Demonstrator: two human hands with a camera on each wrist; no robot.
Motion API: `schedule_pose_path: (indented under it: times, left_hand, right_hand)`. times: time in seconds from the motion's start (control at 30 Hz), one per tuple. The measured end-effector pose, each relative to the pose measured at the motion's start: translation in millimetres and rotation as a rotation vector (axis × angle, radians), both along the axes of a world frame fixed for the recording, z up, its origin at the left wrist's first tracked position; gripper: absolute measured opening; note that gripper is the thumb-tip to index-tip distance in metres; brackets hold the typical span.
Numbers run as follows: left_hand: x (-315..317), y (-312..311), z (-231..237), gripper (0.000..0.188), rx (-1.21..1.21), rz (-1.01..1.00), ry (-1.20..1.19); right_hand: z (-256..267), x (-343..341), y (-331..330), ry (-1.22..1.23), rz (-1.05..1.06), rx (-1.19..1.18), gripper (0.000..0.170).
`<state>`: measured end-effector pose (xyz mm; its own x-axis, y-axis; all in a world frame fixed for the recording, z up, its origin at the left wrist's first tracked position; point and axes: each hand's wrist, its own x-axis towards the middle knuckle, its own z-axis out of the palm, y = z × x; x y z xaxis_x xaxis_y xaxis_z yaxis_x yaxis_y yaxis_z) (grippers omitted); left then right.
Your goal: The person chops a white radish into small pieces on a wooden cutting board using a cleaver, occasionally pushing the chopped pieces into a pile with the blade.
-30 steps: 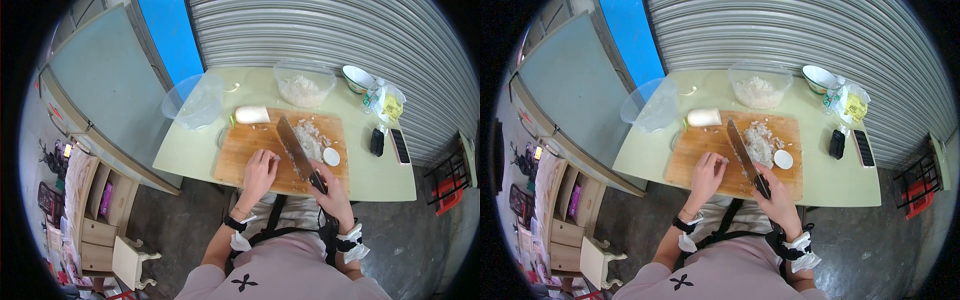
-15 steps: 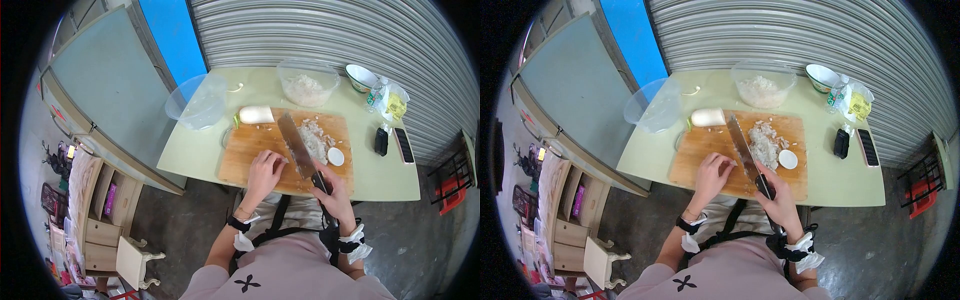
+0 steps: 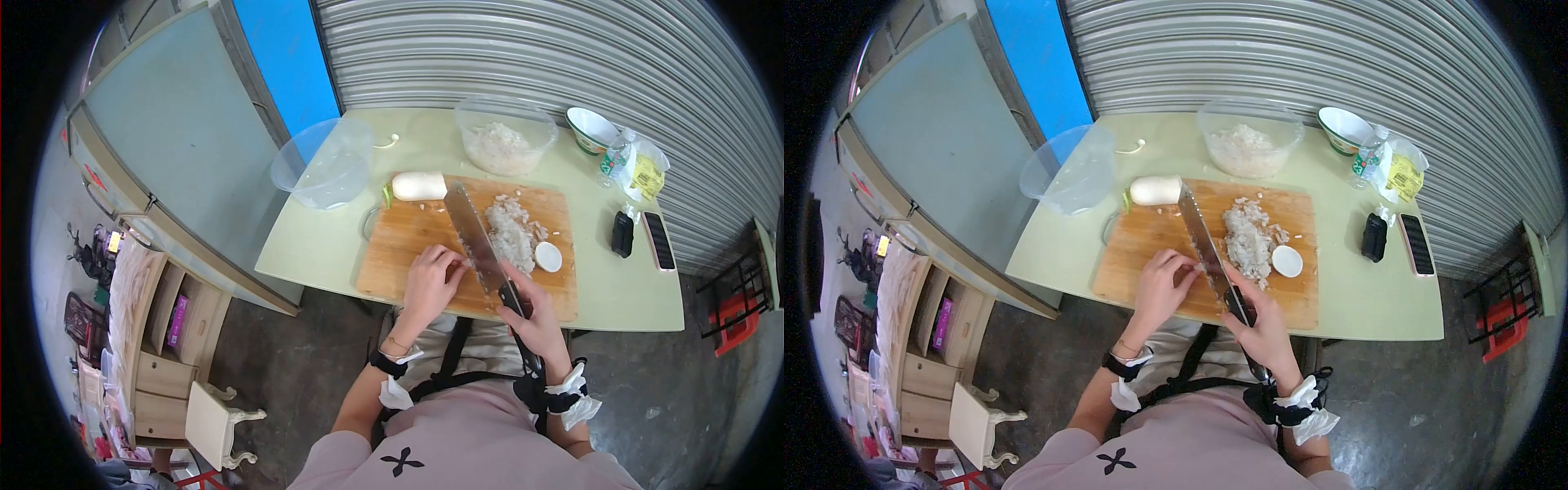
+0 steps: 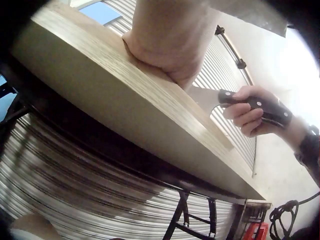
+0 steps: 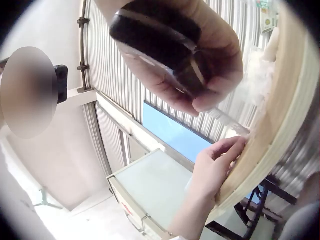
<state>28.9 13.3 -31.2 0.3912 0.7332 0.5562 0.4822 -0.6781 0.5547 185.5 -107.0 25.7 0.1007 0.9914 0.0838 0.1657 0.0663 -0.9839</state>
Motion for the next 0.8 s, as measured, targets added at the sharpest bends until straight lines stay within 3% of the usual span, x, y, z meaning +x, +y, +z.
schedule_pose_path:
  times: [0.3, 0.47, 0.7, 0.8]
  left_hand:
    - [0, 0, 0, 0.011, 0.030, 0.009, -0.001]
    - [1, -1, -1, 0.012, 0.020, 0.016, -0.011]
    - [1, 0, -2, 0.010, 0.007, 0.014, -0.017]
    - [1, -1, -1, 0.010, 0.014, 0.022, -0.012]
  right_hand:
    - [-8, 2, 4, -0.080, 0.023, 0.100, 0.066]
    - [-4, 5, 3, 0.029, -0.009, -0.048, 0.063]
    - [-16, 17, 7, -0.029, -0.005, 0.024, 0.062]
    - [-4, 12, 4, -0.028, -0.015, -0.062, 0.062]
